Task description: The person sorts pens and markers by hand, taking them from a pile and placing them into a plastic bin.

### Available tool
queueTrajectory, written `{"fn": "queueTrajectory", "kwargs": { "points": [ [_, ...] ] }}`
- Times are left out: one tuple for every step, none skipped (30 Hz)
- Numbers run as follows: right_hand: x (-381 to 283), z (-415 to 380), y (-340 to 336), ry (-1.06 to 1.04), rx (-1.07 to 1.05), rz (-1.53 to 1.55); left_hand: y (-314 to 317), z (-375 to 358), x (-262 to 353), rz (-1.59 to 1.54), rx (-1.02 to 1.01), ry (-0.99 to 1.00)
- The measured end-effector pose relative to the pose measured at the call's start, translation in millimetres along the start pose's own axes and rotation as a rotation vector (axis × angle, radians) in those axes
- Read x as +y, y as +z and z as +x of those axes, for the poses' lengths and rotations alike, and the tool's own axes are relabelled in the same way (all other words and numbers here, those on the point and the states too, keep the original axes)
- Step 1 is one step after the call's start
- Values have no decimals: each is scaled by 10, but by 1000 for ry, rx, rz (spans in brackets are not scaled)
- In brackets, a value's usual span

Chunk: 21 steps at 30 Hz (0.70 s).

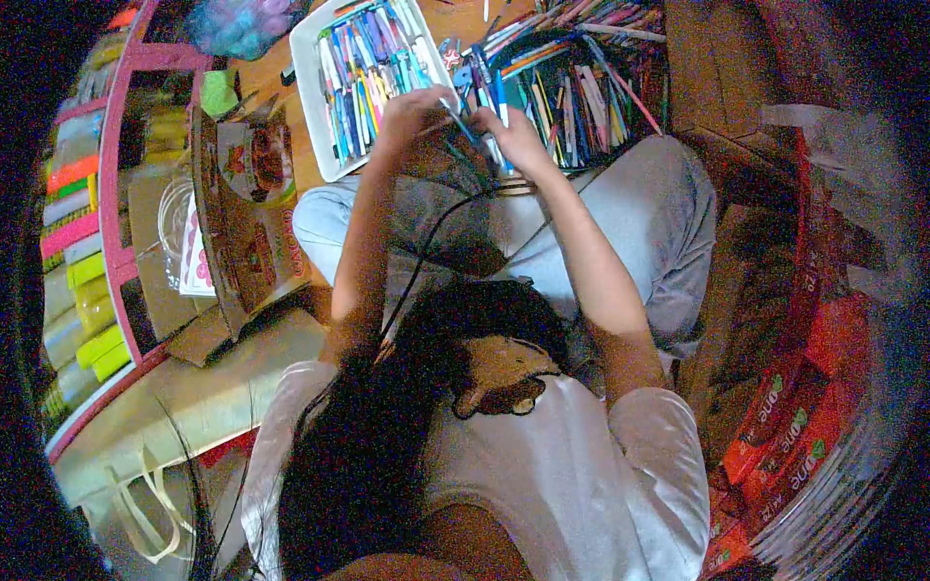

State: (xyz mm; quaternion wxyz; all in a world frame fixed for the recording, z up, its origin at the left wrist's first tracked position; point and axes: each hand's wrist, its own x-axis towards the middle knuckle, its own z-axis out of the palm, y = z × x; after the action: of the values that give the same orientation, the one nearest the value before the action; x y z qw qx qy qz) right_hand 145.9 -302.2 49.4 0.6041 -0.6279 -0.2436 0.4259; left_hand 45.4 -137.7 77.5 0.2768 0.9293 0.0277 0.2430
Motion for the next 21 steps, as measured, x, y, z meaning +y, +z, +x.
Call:
{"fn": "queueTrajectory", "kwargs": {
  "points": [
    [-8,-2,-2,53,-7,80,-97,9,3,-267,91,-313],
    [-20,-4,-13,106,-12,159,-194,30,1,-534,181,-625],
    [-52,-12,-26,159,-17,238,-286,38,-14,-801,271,-937],
    [-171,-51,-8,142,19,189,-338,8,-132,-712,288,-962],
    [-159,-43,-12,140,19,202,-387,-24,-308,-622,305,-984],
    [-134,-31,-15,139,19,214,-443,-81,-534,-377,220,-950],
    [-106,-16,-13,137,18,228,-467,-93,-608,-229,202,-945],
    [-66,1,-6,117,26,199,-475,-106,-676,-81,184,-936],
    [-38,9,3,97,35,169,-480,-91,-676,64,164,-924],
    [-14,16,1,78,44,138,-488,-62,-626,-6,161,-927],
    [8,26,-5,74,53,129,-449,-72,-659,19,157,-889],
    [8,25,7,70,61,120,-420,-71,-647,45,153,-853],
    [5,20,19,67,67,111,-407,-73,-638,72,149,-817],
    [-5,15,18,86,60,147,-381,-98,-610,59,144,-873],
    [29,25,14,75,62,120,-363,-117,-635,17,142,-910],
    [93,50,0,63,63,93,-333,-139,-671,-25,141,-948],
    [143,73,-12,50,65,65,-305,-161,-695,-68,140,-984],
    [175,90,-17,47,65,49,-277,-190,-708,-28,174,-947],
    [205,103,-18,44,65,33,-252,-223,-716,14,208,-909],
    [233,113,-24,39,66,17,-233,-242,-732,54,242,-869],
    [222,112,-27,40,57,35,-223,-213,-681,14,272,-850]
  ]
}}
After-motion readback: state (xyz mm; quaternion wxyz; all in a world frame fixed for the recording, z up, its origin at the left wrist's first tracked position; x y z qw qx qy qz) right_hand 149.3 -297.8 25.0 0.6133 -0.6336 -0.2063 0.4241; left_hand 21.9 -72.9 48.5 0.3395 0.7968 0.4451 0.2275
